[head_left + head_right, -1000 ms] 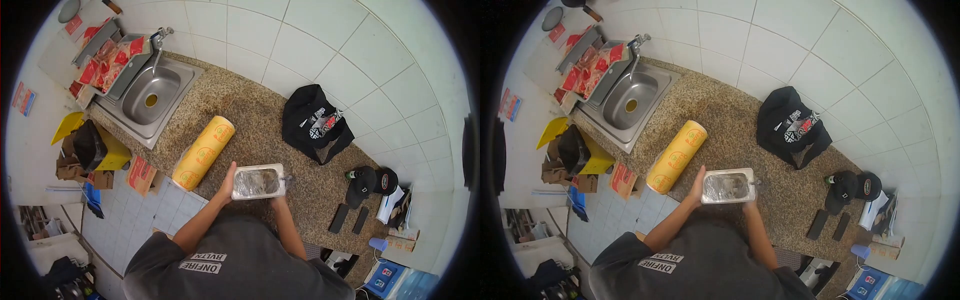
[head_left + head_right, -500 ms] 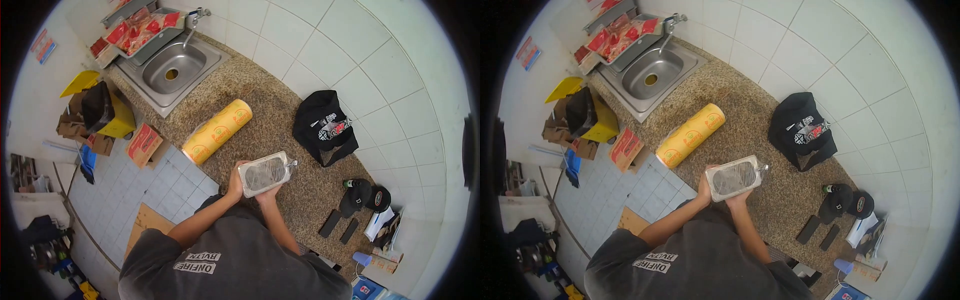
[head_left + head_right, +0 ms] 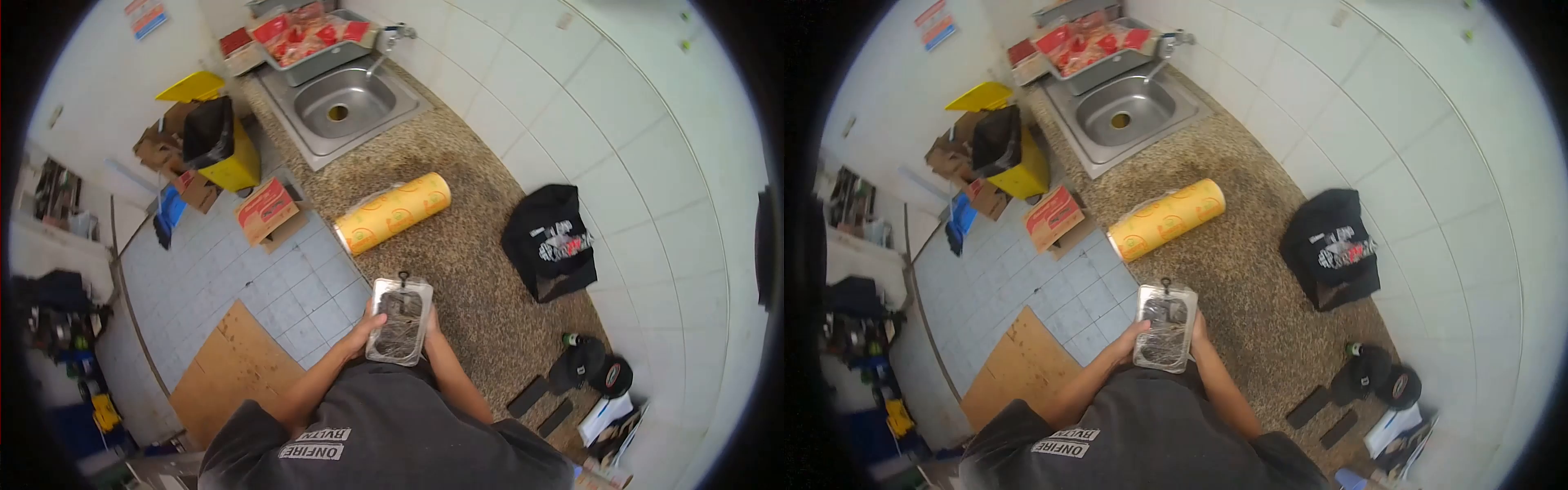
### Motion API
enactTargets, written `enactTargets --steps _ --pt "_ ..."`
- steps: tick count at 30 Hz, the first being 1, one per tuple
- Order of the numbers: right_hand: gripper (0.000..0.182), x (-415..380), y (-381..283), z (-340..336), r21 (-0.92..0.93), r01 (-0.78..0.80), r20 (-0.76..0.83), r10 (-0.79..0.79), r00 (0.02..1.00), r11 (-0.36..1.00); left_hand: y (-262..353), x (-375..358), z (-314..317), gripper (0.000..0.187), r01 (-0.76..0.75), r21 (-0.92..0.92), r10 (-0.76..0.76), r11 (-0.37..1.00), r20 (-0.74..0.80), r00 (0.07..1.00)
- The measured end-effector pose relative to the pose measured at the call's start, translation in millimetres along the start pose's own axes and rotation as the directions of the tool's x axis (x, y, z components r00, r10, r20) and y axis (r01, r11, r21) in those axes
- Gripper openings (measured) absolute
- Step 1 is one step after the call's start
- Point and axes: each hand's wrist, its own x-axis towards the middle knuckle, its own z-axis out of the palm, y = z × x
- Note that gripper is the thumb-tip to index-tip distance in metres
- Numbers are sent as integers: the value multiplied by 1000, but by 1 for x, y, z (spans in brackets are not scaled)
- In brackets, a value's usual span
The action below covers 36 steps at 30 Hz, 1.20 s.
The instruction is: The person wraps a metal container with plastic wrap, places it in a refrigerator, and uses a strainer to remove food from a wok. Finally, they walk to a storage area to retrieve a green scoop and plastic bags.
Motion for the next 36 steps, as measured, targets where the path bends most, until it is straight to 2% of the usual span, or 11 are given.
enactTargets --steps 4,6,11,13,17,18,21,23,27,35,36 --pt "31 20 -16 67 -661 451 370 -263 891 600 20 -40 -47 61 110 -174 -87 978 135 987" --pt "23 30 -34 95 -717 693 621 -525 582 -80 19 -66 -68 60 -15 -280 18 960 7 1000" --pt "38 48 -29 163 -727 661 671 -9 741 187 44 -124 -91 58 -327 -444 186 834 -332 925" --pt "52 49 3 192 -735 262 582 385 716 626 52 -131 -114 58 -392 -422 221 817 -399 890" --pt "55 27 104 232 -657 -127 553 590 589 743 83 -127 -138 70 -543 -213 344 812 -578 741" --pt "51 16 108 249 -603 -272 499 621 604 749 89 -131 -145 72 -640 -278 391 716 -600 698" --pt "49 33 142 287 -686 -235 567 708 421 689 102 -147 -207 74 -793 -295 497 534 -649 576" --pt "47 38 166 329 -712 -228 546 728 415 664 119 -154 -258 74 -853 -255 559 454 -664 496" --pt "47 65 221 391 -816 -200 475 825 305 543 158 -166 -348 59 -808 -535 393 246 -707 588" --pt "48 111 319 545 -811 -376 343 885 315 448 249 -208 -501 45 -853 -245 391 461 -807 443" --pt "47 109 328 568 -815 -374 334 885 324 444 267 -220 -524 47 -923 -132 402 361 -871 282"
